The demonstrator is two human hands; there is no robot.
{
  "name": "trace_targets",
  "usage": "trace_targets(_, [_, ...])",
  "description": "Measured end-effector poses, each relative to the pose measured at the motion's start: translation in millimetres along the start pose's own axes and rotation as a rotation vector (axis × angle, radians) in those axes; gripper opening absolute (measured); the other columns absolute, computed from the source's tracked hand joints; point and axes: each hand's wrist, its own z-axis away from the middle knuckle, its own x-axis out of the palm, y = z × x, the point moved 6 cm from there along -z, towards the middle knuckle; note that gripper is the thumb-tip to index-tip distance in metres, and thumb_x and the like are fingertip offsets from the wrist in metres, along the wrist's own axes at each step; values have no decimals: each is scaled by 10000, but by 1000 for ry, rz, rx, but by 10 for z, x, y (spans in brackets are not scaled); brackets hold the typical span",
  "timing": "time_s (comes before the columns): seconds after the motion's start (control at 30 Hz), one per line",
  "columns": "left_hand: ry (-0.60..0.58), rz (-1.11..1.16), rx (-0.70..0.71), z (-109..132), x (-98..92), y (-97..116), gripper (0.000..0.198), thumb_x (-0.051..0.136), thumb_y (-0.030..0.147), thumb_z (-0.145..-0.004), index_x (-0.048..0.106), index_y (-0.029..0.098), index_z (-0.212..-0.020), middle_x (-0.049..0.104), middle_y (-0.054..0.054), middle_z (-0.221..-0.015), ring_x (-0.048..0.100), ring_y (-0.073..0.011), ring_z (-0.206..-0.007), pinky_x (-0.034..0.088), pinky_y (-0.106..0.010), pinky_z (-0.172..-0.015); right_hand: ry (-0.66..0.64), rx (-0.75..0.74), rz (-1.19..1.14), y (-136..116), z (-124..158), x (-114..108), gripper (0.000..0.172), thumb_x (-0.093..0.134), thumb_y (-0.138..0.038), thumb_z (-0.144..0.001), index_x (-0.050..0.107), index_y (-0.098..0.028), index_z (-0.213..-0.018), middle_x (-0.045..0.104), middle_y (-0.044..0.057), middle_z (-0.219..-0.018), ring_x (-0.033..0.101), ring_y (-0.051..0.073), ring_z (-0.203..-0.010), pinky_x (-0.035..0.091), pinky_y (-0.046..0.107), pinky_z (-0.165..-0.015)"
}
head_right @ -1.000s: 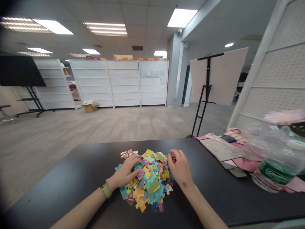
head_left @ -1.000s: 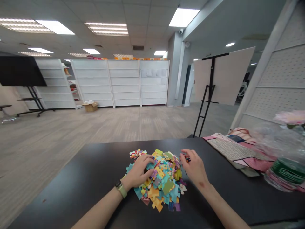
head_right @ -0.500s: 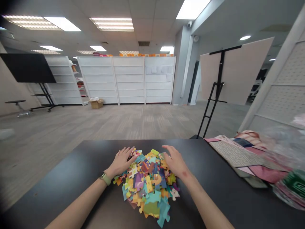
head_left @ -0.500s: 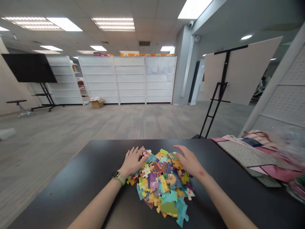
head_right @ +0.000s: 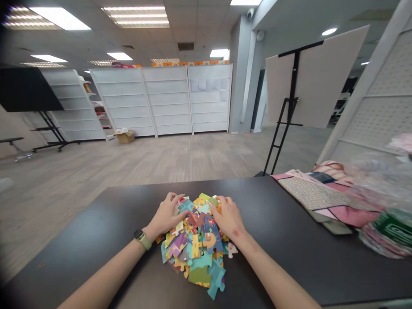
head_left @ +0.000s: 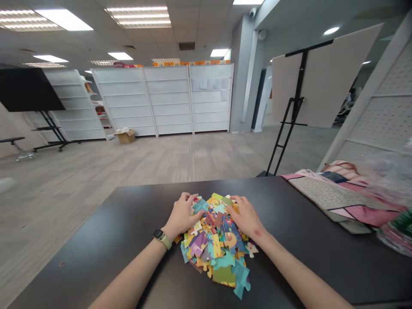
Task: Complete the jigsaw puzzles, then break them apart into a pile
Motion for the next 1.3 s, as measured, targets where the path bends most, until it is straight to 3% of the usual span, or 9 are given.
trace_targets(0.23, [111, 26, -12, -9, -32, 76, 509, 631, 411, -860, 540, 219, -1323, 489, -96, -1228, 639, -250, -993, 534, -366, -877, 106, -3, -3, -95, 57, -64, 357, 520, -415, -913, 617, -208, -1186, 593, 104, -1141, 586, 264, -1069, 438, 338, -921])
trace_targets(0.43, [126, 27, -11, -15, -51, 11, 441, 588, 368, -907, 544, 201, -1312, 540, -102, -1275, 572, -274, -1169, 482, -387, -982, 149, -1, -47, 29, -6, -133, 304, 544, -367, -867, 622, -218, -1121, 603, 78, -1076, 624, 231, -956, 462, 328, -862])
trace_targets(0.57, [137, 17, 0, -8, -231, 54, 358, 519, 352, -958, 568, 203, -1281, 583, -95, -1255, 563, -271, -1152, 453, -416, -997, 161, -17, -104, 143, -65, -183, 304, 564, -353, -815, 636, -209, -1074, 631, 62, -1024, 625, 223, -958, 457, 330, -888])
trace_targets(0.63, [155, 9, 19, 61, -356, 222, 345, 511, 341, -962, 573, 206, -1274, 585, -95, -1269, 542, -280, -1163, 438, -441, -1005, 189, -9, -138, 182, -82, -233, 320, 558, -364, -799, 636, -204, -1065, 641, 63, -1011, 620, 229, -962, 455, 340, -889])
trace_targets(0.73, [131, 24, 101, 327, -418, 731, 340, 561, 336, -926, 597, 223, -1245, 598, -101, -1268, 526, -302, -1164, 443, -478, -988, 225, 1, -190, 198, -87, -307, 336, 562, -393, -776, 639, -206, -1045, 645, 57, -982, 614, 232, -925, 458, 347, -865])
trace_targets(0.83, [-65, 112, 262, 719, -198, 1376, 436, 650, 408, -857, 598, 292, -1273, 563, -75, -1363, 460, -336, -1283, 375, -544, -1086, 224, -11, -236, 171, -76, -340, 352, 570, -417, -769, 640, -213, -1048, 635, 38, -936, 607, 216, -848, 464, 337, -820])
trace_targets(0.93, [-206, 146, 336, 988, 64, 1775, 757, 663, 674, -773, 478, 339, -1426, 301, -48, -1611, 169, -450, -1471, 139, -713, -1155, 169, -37, -262, 137, -59, -306, 382, 600, -418, -749, 649, -214, -1067, 633, 34, -929, 608, 212, -835, 466, 339, -819])
trace_targets(1.07, [-242, 111, 302, 985, 195, 1831, 834, 586, 785, -763, 466, 317, -1443, 158, -60, -1662, 12, -492, -1491, -17, -790, -1113, 72, -43, -271, 141, -49, -224, 449, 681, -374, -671, 676, -205, -1087, 658, 67, -986, 626, 252, -943, 463, 379, -885])
trace_targets(1.3, [-182, -48, 365, 759, 158, 1776, 664, 501, 765, -857, 577, 279, -1301, 388, -96, -1554, 150, -433, -1488, 176, -740, -1124, -51, -32, -420, 166, -73, -202, 561, 709, -343, -653, 683, -171, -1187, 726, 120, -1102, 671, 288, -1044, 492, 406, -952])
